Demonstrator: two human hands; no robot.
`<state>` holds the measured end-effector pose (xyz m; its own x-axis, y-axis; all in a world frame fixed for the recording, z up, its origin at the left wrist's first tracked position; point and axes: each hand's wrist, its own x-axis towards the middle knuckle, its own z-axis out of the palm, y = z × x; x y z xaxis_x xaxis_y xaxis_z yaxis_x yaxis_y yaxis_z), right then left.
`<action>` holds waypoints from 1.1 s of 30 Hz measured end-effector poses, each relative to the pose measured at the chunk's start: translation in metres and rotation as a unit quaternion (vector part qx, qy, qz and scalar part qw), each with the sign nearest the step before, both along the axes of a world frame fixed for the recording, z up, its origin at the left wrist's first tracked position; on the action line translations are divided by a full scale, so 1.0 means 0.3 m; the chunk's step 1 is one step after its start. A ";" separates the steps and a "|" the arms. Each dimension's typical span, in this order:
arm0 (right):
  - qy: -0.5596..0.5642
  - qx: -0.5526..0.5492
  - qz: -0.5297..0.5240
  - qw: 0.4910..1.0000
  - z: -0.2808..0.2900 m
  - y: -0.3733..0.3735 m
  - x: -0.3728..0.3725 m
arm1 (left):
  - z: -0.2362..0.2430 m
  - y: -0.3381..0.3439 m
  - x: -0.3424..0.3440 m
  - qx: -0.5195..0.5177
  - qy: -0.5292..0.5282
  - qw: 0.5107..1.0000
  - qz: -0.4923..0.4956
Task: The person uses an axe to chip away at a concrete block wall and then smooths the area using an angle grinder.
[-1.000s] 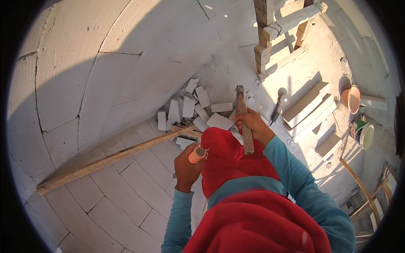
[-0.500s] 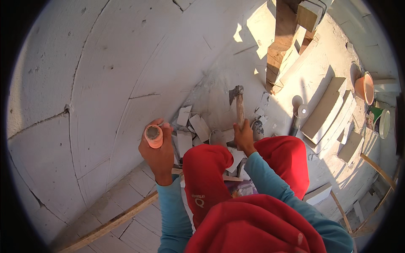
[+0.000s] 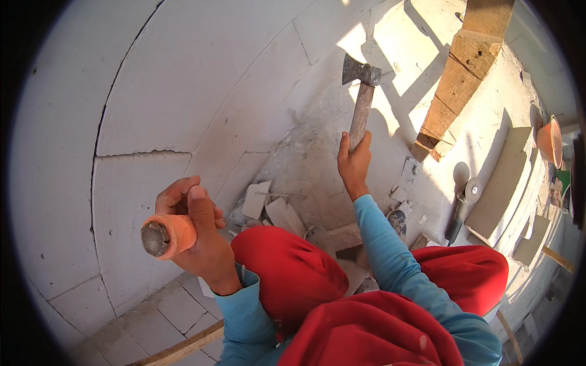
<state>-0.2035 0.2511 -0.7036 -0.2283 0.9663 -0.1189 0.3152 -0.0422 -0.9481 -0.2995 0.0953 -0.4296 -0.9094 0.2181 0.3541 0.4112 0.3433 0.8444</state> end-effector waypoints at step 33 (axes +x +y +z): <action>-0.001 -0.082 -0.012 0.997 -0.097 -0.083 0.024 | 0.061 0.005 0.083 -0.056 -0.043 0.986 -0.150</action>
